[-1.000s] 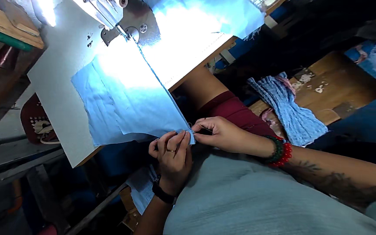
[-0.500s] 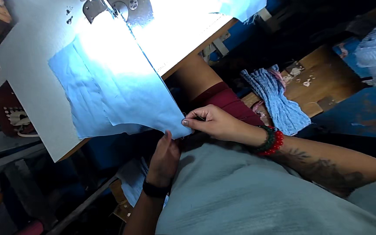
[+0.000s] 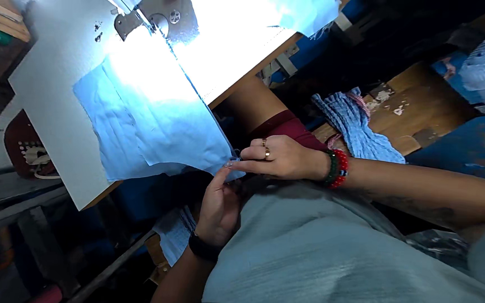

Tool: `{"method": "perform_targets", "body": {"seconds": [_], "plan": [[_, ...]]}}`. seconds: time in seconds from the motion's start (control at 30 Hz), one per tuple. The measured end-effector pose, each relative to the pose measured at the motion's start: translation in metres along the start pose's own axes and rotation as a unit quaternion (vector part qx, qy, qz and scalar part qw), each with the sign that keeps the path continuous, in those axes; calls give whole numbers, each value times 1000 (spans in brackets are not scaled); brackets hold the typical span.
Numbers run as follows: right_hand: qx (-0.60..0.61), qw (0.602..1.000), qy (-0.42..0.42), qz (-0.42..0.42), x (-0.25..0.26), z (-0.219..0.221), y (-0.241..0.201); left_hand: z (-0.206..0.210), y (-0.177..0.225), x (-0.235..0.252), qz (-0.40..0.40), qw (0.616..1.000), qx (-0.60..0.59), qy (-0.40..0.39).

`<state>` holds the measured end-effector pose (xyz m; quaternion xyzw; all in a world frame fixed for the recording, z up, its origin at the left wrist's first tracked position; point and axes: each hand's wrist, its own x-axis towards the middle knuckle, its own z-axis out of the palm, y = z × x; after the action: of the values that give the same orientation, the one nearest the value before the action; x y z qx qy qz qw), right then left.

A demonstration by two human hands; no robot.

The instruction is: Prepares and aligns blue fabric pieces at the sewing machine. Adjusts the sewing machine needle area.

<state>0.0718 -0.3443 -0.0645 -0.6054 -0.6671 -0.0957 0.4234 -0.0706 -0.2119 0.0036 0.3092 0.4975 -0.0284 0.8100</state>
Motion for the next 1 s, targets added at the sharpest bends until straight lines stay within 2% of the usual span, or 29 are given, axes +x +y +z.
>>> {"method": "perform_targets", "body": {"seconds": [0.17, 0.23, 0.27, 0.3, 0.33, 0.37, 0.43, 0.5, 0.53, 0.6, 0.73, 0.9, 1.0], "plan": [[3, 1000, -1, -8, 8, -1, 6, -4, 12, 0, -65, 996, -6, -54], [0, 1000, -29, 9, 8, -3, 3, -20, 21, -4, -92, 981, 93, -141], [1, 999, -48, 17, 8, -6, 1, -30, 29, -7, -87, 955, 182, -217], [4, 998, -63, 24, 10, -10, 0, -37, 41, -10, -57, 912, 284, -291], [3, 997, -68, 30, 13, -15, -2, -37, 59, -17, 1, 866, 378, -328], [-1, 997, -68, 34, 17, -21, -5, -32, 79, -23, 93, 821, 455, -333], [-5, 997, -64, 45, 25, -30, -12, -14, 117, -19, 332, 715, 557, -260], [-2, 996, -56, 63, 31, -36, -17, 5, 152, 12, 530, 585, 597, -143], [0, 996, -56, 71, 33, -37, -20, 14, 166, 32, 579, 536, 604, -111], [-3, 995, -61, 80, 34, -38, -22, 24, 185, 61, 592, 467, 652, -79], [-17, 994, -56, 94, 34, -41, -23, 22, 192, 90, 594, 387, 702, -64], [-6, 994, -49, 99, 35, -42, -24, 12, 195, 99, 631, 348, 686, -99], [-2, 994, -56, 97, 33, -40, -23, 10, 195, 99, 650, 323, 682, -89]]}}
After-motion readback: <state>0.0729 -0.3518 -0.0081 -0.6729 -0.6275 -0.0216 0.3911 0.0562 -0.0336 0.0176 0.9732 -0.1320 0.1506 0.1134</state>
